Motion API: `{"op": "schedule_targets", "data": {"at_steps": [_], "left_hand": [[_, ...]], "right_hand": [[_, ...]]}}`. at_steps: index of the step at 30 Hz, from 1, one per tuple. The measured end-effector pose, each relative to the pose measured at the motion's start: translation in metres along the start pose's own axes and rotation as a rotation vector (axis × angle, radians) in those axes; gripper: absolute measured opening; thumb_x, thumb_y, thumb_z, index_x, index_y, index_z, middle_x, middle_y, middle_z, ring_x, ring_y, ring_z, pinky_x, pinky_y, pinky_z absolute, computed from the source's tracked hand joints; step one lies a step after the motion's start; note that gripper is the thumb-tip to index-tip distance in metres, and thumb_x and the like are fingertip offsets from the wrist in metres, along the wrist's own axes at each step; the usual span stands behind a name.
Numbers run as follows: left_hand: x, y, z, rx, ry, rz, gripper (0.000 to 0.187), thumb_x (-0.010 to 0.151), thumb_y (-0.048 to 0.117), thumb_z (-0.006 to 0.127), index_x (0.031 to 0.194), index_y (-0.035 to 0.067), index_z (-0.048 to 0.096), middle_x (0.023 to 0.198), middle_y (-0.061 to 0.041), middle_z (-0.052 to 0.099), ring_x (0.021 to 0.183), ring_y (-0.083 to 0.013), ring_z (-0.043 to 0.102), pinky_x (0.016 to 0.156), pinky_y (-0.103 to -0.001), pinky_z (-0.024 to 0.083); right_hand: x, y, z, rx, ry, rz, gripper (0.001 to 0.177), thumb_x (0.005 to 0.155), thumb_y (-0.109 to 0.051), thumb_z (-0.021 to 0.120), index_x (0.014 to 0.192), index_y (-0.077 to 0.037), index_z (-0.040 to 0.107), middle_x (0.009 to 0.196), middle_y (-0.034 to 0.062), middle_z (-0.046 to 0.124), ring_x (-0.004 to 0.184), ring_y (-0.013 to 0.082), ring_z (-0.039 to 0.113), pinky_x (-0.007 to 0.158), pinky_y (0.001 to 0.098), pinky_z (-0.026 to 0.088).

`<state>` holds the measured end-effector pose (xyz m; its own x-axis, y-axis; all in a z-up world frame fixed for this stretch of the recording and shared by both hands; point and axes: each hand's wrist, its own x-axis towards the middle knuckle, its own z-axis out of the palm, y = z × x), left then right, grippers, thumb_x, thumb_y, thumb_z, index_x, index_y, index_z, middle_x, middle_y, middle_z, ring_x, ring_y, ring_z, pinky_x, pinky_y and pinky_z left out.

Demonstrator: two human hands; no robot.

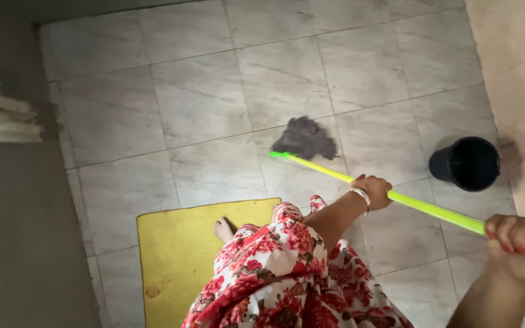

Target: The person mops a tiled floor using a mop with a green handle, moving it across the surface to clean a dark liquid spill.

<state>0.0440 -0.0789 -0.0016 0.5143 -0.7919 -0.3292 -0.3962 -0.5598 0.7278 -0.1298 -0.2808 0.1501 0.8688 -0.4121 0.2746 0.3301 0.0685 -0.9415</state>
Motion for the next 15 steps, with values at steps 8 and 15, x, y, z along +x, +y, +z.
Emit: {"op": "schedule_targets", "data": {"at_steps": [8, 15], "left_hand": [[-0.100, -0.106, -0.044, -0.022, 0.074, -0.284, 0.031, 0.091, 0.038, 0.058, 0.112, 0.023, 0.076, 0.113, -0.005, 0.078, 0.110, -0.0262, 0.072, 0.108, -0.048, 0.046], [-0.261, -0.290, -0.089, -0.055, 0.497, -0.650, 0.035, 0.080, 0.031, 0.071, 0.114, 0.025, 0.076, 0.120, -0.006, 0.072, 0.117, -0.0276, 0.064, 0.107, -0.043, 0.047]], "right_hand": [[0.026, 0.073, 0.099, 0.358, -0.311, 0.097, 0.051, 0.106, -0.038, 0.038, 0.061, -0.018, 0.023, 0.046, -0.0036, 0.024, 0.042, 0.0121, 0.019, 0.048, 0.0306, 0.029], [-0.009, 0.131, 0.369, 0.383, -0.628, 0.202, 0.046, 0.106, -0.033, 0.041, 0.066, -0.012, 0.036, 0.059, 0.0065, 0.041, 0.057, 0.0232, 0.038, 0.071, 0.0450, 0.037]]}}
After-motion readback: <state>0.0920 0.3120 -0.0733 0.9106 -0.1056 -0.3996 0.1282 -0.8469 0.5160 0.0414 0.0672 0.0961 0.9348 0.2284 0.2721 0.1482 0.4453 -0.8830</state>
